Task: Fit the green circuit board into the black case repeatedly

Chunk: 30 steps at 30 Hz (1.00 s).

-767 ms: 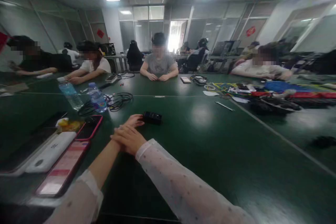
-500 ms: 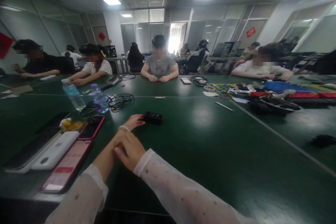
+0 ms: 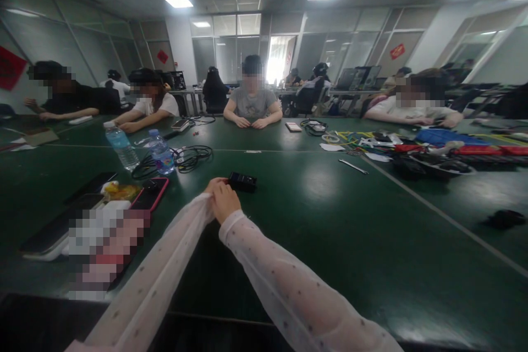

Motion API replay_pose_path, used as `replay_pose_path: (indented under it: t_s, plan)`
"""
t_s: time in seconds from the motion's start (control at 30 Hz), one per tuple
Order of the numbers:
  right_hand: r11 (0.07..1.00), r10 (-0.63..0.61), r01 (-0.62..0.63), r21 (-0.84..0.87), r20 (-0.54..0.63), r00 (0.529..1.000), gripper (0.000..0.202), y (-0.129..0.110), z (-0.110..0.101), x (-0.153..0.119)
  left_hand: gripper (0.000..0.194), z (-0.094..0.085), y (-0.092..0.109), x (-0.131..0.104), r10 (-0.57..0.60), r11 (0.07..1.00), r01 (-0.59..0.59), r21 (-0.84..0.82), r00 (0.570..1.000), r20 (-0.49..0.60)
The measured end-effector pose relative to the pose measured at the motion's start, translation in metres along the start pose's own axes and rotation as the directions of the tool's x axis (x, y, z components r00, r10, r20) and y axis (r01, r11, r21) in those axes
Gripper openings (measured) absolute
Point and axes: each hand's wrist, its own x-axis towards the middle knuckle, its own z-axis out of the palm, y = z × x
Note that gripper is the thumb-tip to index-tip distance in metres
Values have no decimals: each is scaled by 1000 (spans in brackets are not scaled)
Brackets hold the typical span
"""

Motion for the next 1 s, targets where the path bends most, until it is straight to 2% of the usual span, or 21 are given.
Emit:
replay_pose_path:
  t_s: [0.1,0.2,0.27,0.4,0.5,0.57,0.67,0.87,1.0]
  plan:
    - [999,-2,-3,-32,-162,987,36,35,12,4,27,2,-6,-1,-21,998,22,65,1000,-17]
    - [998,16,-33,-46,-327,945,49,74,21,-7,37,2,-13,-2,-12,992,15,126,1000,-23]
    - [994,30,-67,-81,-390,921,57,102,26,-10,41,2,-17,-2,6,986,-3,169,1000,-17]
    - [990,87,-120,-71,-357,930,73,152,33,1,55,-1,-22,0,64,962,-62,266,998,0]
    - [996,90,-94,-3,-251,964,77,176,36,17,62,-3,-23,4,86,946,-94,311,995,41]
    - [993,100,-86,87,-172,980,70,184,38,24,62,-4,-22,7,85,941,-107,321,993,84]
    - [972,141,-114,207,-118,983,62,186,38,25,64,-7,-22,11,82,937,-124,326,987,141]
    - [939,187,-152,308,-89,978,58,170,29,5,68,-10,-13,5,135,921,-208,331,964,231]
    - [918,191,-153,367,-70,979,56,167,24,-5,71,-11,-6,-1,146,881,-281,381,927,347]
